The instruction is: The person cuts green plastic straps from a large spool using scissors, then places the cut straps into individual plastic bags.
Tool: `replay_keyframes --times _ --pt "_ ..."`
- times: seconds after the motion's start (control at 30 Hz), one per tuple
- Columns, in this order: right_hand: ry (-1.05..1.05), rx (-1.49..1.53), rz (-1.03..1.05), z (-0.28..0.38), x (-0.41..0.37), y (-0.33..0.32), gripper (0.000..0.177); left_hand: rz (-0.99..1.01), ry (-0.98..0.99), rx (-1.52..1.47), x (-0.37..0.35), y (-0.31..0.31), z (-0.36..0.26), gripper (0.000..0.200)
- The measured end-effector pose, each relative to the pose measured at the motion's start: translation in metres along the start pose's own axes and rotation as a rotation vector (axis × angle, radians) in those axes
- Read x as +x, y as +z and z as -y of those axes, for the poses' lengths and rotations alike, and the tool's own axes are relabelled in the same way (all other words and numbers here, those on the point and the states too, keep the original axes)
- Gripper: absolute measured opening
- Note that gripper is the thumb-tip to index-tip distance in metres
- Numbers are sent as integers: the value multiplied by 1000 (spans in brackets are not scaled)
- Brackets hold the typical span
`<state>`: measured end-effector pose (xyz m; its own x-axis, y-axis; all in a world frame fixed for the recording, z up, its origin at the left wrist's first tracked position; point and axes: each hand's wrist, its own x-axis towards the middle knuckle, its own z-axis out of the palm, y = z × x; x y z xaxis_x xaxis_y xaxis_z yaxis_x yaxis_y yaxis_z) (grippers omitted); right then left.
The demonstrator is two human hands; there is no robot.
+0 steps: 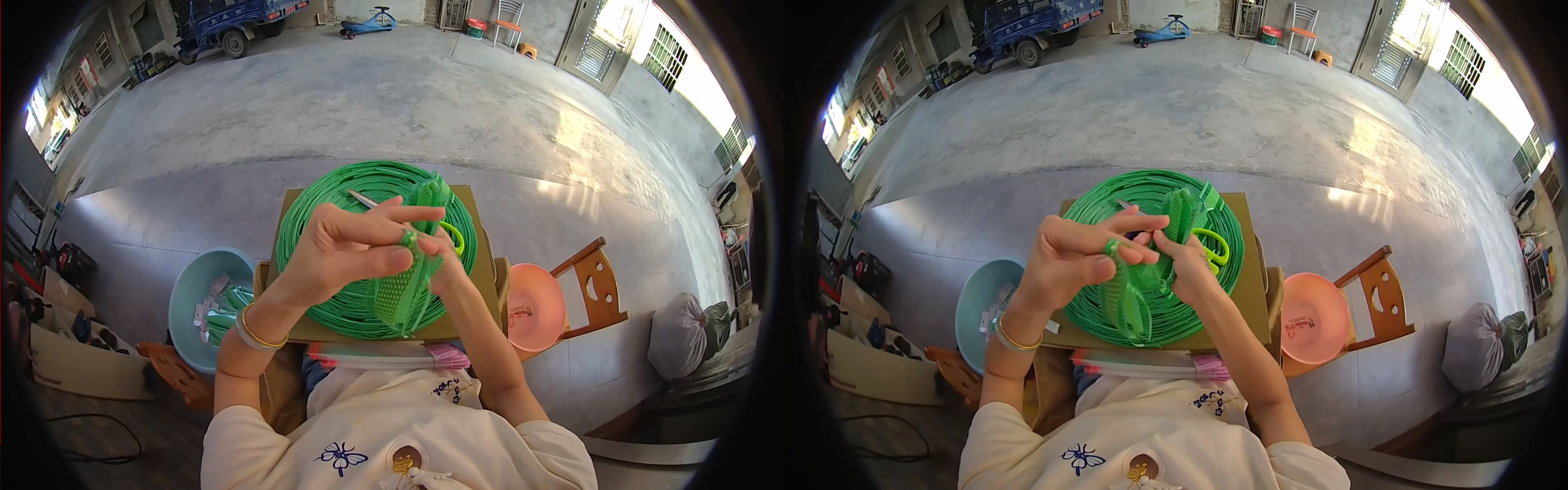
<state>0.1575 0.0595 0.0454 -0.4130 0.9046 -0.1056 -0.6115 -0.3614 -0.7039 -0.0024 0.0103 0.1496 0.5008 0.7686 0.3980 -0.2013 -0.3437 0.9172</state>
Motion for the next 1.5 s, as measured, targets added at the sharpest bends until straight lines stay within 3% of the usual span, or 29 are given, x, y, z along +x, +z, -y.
replay_keyframes --times 0.07,0.17,0.2,0.3,0.4,0.5,0.6,0.73,0.87,0.97,1.17,1.27,1.37,1.5 --pt "97 13 134 -11 1 -11 30 -184 -104 -29 4 7 22 13" --pt "227 54 104 -9 -18 12 51 -296 40 208 8 2 60 17" --pt "233 52 67 -10 -20 17 67 -317 11 222 7 1 61 16" --pt "216 141 435 -18 -20 5 80 -375 -54 252 0 -1 64 15" --pt "209 66 488 -16 -24 11 95 -412 -35 249 -6 -3 67 16" --pt "210 117 581 -9 -31 16 79 -431 4 206 -9 -3 72 17" --pt "228 -191 416 1 -42 25 44 -414 -26 114 -14 -4 74 15" --pt "309 -194 410 -2 -43 22 17 -312 -37 2 -20 -13 75 15" --pt "345 -224 445 4 -49 22 16 -225 -54 -10 -27 -16 59 22" --pt "383 -207 534 5 -48 16 18 -170 -18 -351 -29 -17 50 31" --pt "427 -181 566 0 -47 13 33 -170 -149 36 -33 -27 52 43" --pt "448 -162 523 -3 -47 15 37 -207 -146 123 -34 -26 51 35" --pt "455 -170 457 -2 -46 16 37 -246 -134 -150 -30 -11 37 24" --pt "436 -238 437 -3 -47 15 33 -271 -177 111 -30 -10 38 19"
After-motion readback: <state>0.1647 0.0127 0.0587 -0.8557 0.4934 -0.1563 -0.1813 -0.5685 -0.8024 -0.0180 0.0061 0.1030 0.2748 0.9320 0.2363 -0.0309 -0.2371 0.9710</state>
